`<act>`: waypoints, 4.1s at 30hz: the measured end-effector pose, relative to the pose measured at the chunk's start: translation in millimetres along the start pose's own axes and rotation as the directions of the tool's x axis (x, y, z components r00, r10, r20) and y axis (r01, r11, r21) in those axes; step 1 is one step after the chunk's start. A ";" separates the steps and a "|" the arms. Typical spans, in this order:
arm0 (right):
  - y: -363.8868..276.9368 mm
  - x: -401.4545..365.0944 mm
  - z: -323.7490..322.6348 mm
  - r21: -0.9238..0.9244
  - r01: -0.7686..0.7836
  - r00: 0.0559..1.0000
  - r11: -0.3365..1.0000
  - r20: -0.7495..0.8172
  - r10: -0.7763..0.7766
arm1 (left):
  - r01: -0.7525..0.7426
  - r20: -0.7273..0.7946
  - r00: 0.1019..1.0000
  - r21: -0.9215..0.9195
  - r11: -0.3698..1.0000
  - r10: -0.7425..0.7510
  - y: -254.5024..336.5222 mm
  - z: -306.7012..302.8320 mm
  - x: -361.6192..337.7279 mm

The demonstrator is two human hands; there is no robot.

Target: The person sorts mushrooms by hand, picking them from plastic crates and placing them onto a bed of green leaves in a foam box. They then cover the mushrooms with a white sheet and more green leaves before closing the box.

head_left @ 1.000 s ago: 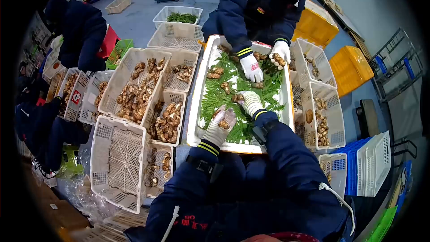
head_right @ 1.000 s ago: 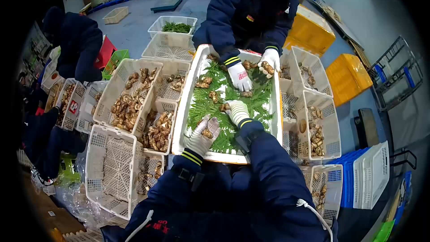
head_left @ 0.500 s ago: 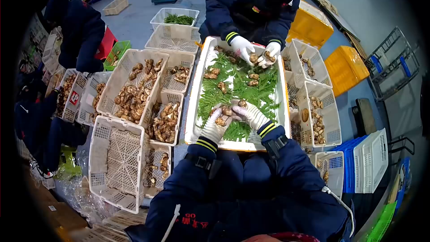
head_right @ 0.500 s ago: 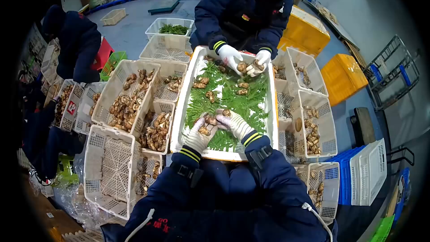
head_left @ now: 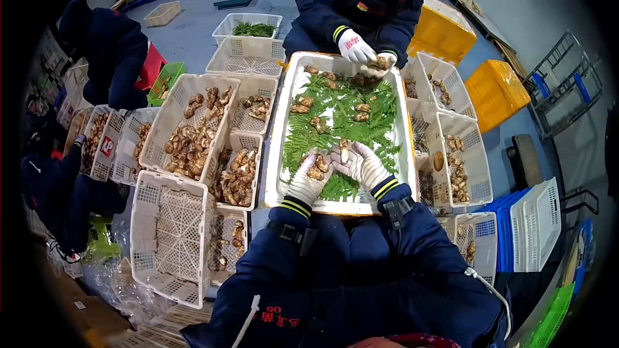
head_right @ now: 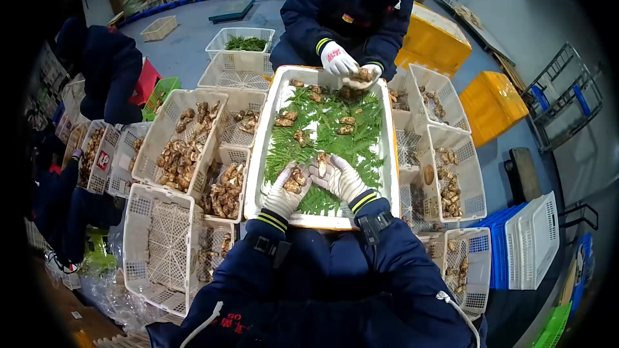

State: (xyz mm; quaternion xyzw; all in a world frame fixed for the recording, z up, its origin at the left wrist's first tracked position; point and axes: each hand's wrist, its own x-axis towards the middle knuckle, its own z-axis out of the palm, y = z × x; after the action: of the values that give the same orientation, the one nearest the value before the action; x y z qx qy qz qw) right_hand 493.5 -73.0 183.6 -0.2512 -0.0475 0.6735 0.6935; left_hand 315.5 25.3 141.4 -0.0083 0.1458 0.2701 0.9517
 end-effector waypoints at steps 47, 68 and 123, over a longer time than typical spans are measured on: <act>58.7 -20.9 5.6 -0.980 0.173 0.888 -0.098 0.198 -0.415 | -0.017 0.135 0.991 0.266 0.964 -0.019 -3.9 -16.4 7.0; -24.1 -247.5 -322.1 -0.717 -0.550 0.147 0.428 -0.588 -0.796 | 0.099 0.127 0.984 0.205 0.974 -0.126 -9.5 13.0 -14.8; 84.9 -12.1 41.8 -0.967 0.157 0.775 -0.199 0.245 -0.582 | -0.117 0.144 0.984 0.098 0.988 0.102 -3.4 -20.5 12.7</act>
State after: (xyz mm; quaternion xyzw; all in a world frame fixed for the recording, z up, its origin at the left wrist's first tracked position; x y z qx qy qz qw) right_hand 398.3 -75.6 188.2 -0.7356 -0.4818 0.1347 0.4568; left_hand 321.9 27.0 118.1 0.0692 0.0939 0.3139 0.9423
